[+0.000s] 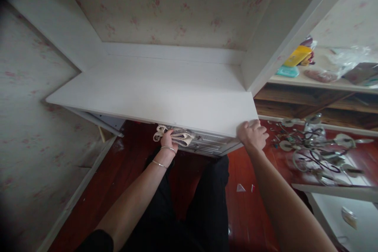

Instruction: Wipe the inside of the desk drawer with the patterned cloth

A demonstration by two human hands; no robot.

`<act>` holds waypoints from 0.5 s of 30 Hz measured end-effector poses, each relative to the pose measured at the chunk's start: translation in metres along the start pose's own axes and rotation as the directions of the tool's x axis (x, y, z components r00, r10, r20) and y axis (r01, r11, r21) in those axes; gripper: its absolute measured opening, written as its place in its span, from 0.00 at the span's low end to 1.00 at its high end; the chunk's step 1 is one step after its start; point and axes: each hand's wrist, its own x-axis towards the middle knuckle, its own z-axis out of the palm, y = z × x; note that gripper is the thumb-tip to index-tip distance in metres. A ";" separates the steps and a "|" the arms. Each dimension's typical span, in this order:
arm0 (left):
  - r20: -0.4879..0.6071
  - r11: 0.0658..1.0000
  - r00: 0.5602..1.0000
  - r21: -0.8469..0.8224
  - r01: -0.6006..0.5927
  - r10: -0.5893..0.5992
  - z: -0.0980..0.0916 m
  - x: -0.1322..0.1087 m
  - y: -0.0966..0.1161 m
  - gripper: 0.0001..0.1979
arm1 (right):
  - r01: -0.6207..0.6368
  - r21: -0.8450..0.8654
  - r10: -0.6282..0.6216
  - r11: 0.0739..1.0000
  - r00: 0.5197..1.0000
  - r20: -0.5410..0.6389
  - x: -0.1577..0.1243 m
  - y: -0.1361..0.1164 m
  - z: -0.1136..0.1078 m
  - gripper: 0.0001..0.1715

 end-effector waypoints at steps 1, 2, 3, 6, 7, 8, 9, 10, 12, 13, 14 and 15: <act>0.008 1.000 1.000 -0.003 -0.006 0.006 0.002 -0.003 -0.002 0.05 | -0.022 0.000 0.022 1.000 0.999 -0.024 -0.002 -0.001 0.000 0.38; 0.018 1.000 1.000 -0.006 -0.011 0.011 0.004 -0.008 -0.004 0.06 | -0.026 -0.002 0.026 1.000 0.999 -0.026 -0.003 -0.001 0.000 0.39; 0.028 1.000 1.000 -0.010 -0.014 0.014 0.007 -0.014 -0.007 0.07 | -0.027 -0.006 0.027 1.000 0.999 -0.028 -0.003 -0.001 -0.001 0.39; 0.064 1.000 0.998 -0.022 0.006 -0.004 0.017 -0.036 -0.023 0.10 | -0.035 -0.024 0.034 0.999 0.999 -0.035 -0.004 -0.002 -0.004 0.39; 0.084 0.999 0.996 -0.025 0.025 -0.023 0.020 -0.044 -0.031 0.10 | -0.041 -0.028 0.040 0.999 0.999 -0.032 -0.004 -0.003 -0.005 0.38; 0.109 0.998 0.993 -0.026 0.053 -0.050 0.023 -0.052 -0.041 0.10 | -0.045 -0.031 0.044 0.998 0.999 -0.030 -0.004 -0.003 -0.005 0.38; 0.139 0.996 0.987 -0.026 0.084 -0.080 0.026 -0.059 -0.051 0.10 | -0.050 -0.034 0.049 0.998 0.998 -0.027 -0.004 -0.004 -0.006 0.38; 0.170 0.993 0.979 -0.026 0.116 -0.110 0.029 -0.066 -0.061 0.09 | -0.054 -0.036 0.054 0.998 0.998 -0.025 -0.004 -0.005 -0.005 0.37; 0.216 0.985 0.963 -0.026 0.170 -0.160 0.035 -0.078 -0.085 0.10 | -0.053 -0.040 0.051 0.998 0.998 -0.028 -0.003 -0.004 -0.004 0.37; 0.229 0.982 0.957 -0.026 0.187 -0.177 0.038 -0.083 -0.097 0.10 | -0.049 -0.042 0.048 0.998 0.998 -0.032 -0.002 -0.004 -0.003 0.37; 0.239 0.979 0.952 -0.021 0.203 -0.192 0.041 -0.087 -0.109 0.10 | -0.047 -0.044 0.046 0.998 0.998 -0.032 -0.001 -0.003 -0.002 0.37; 0.247 0.975 0.945 -0.007 0.222 -0.213 0.045 -0.090 -0.122 0.10 | -0.047 -0.046 0.046 0.998 0.999 -0.028 0.001 -0.002 -0.001 0.38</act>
